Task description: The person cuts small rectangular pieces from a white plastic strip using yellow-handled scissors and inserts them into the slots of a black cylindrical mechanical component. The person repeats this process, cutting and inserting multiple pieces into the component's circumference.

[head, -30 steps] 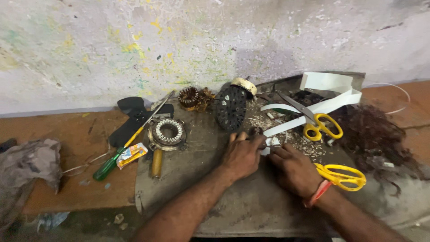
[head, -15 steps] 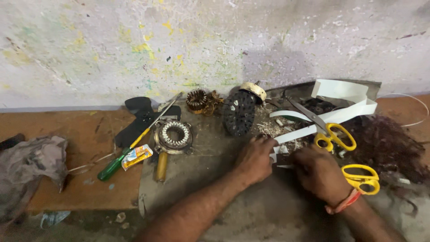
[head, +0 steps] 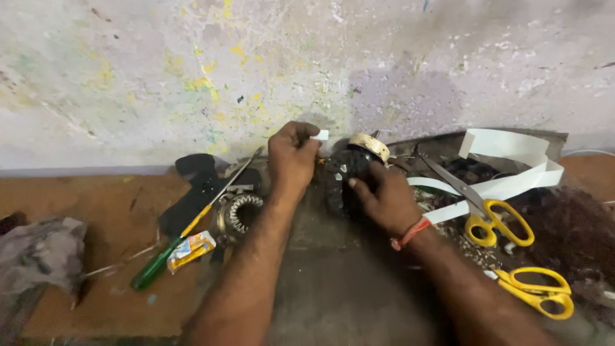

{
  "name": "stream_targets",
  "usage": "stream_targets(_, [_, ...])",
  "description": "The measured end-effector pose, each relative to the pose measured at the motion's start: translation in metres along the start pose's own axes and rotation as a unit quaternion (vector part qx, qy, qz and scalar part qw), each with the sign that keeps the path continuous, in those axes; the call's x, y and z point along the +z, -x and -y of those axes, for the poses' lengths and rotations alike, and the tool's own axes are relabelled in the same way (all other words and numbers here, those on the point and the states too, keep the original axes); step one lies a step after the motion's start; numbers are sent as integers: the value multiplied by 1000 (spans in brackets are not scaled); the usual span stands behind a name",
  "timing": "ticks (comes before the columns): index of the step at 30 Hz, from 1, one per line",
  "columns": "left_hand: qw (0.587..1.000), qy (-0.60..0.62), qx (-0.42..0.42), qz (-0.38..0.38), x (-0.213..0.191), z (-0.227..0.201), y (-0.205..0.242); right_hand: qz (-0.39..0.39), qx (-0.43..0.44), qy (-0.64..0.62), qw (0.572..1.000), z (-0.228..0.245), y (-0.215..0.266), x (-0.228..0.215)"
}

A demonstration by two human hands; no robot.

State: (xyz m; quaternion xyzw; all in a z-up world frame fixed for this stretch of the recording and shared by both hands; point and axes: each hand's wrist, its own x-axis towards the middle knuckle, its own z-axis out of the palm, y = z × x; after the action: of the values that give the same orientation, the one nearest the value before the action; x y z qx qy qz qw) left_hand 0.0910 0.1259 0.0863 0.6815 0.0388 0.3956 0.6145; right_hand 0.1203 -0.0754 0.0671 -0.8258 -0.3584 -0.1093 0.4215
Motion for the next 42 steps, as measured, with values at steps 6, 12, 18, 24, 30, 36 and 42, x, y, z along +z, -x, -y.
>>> stream_targets(6, [997,-20,-63,50,-9,4,1,2,15,-88,996,-19,1,20])
stream_targets(12, [979,84,-127,137,-13,-2,5,55,124,-298,945,-41,0,10])
stream_targets(18, [978,71,-64,185,-1,1,18,163,179,-370,897,-72,8,-12])
stream_targets(24, [958,70,-175,217,13,-14,38,198,142,-405,882,-78,8,-9])
stream_targets(30, [937,130,-224,236,12,-16,37,208,131,-398,884,-86,9,-8])
stream_targets(36, [934,21,-265,237,10,-26,38,219,124,-407,878,-88,9,-7])
stream_targets(42, [936,-35,-250,244,8,-32,37,223,154,-393,879,-91,10,-7])
